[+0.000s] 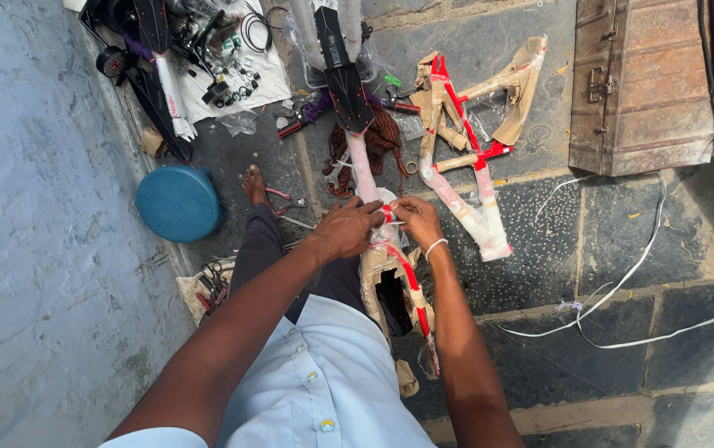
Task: The person assembles a bicycle by unpacking components, wiping the frame with a cloth, and using a wrench and pliers to attach the handlebars and other parts to the frame.
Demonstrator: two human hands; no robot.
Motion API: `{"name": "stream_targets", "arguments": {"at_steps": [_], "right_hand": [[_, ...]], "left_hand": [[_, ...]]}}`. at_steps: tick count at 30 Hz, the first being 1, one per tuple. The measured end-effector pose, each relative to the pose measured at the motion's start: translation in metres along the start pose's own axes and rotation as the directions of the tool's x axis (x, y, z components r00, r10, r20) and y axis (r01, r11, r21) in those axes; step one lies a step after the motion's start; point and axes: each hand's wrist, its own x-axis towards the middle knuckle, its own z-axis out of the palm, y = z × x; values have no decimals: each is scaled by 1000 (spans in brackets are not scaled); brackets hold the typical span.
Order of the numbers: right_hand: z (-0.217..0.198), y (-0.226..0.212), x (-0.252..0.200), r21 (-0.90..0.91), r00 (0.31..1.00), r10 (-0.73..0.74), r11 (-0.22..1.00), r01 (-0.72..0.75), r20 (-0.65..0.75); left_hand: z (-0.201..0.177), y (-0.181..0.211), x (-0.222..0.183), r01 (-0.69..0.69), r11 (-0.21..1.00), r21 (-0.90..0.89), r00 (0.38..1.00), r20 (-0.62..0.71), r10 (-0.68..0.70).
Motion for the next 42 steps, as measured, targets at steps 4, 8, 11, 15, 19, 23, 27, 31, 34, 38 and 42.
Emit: {"name": "stream_targets", "arguments": {"at_steps": [4,8,11,15,19,23,27,31,34,38,42], "right_hand": [[-2,14,-7,226,980,-162,965,133,119],[2,12,-3,-87,931,363,927,-364,-36],[-2,11,-1,-109,940,329,935,-338,-92],[-8,21,-4,349,975,-177,929,121,135],[-3,26,12,31,983,135,990,-140,122],[7,26,18,-452,938,340,828,-332,-66],[-6,24,11,77,1000,6,997,-6,-3],[-11,27,-3,286,982,-108,956,60,155],[0,14,9,11,973,208,978,-210,105],[8,11,5,-371,909,409,834,-408,-80],[-3,18,7,133,1000,18,991,-17,-6]], "left_hand": [[8,0,0,9,999,-34,1000,8,-8],[5,-1,-1,7,1000,-24,1000,6,-7],[3,-1,1,4,1000,-25,1000,4,-4],[5,-1,0,8,1000,-23,1000,14,-7],[4,-3,2,-15,1000,-23,1000,-22,14],[7,-1,-3,-14,999,-30,1000,-20,13],[4,-2,-1,-6,1000,-24,1000,-17,5],[10,-4,0,-36,999,-28,999,-24,35],[7,-8,3,-18,999,-30,999,-30,18],[15,-6,0,-52,998,-38,997,-66,50],[12,-10,1,-45,996,-75,996,-82,39]]}}
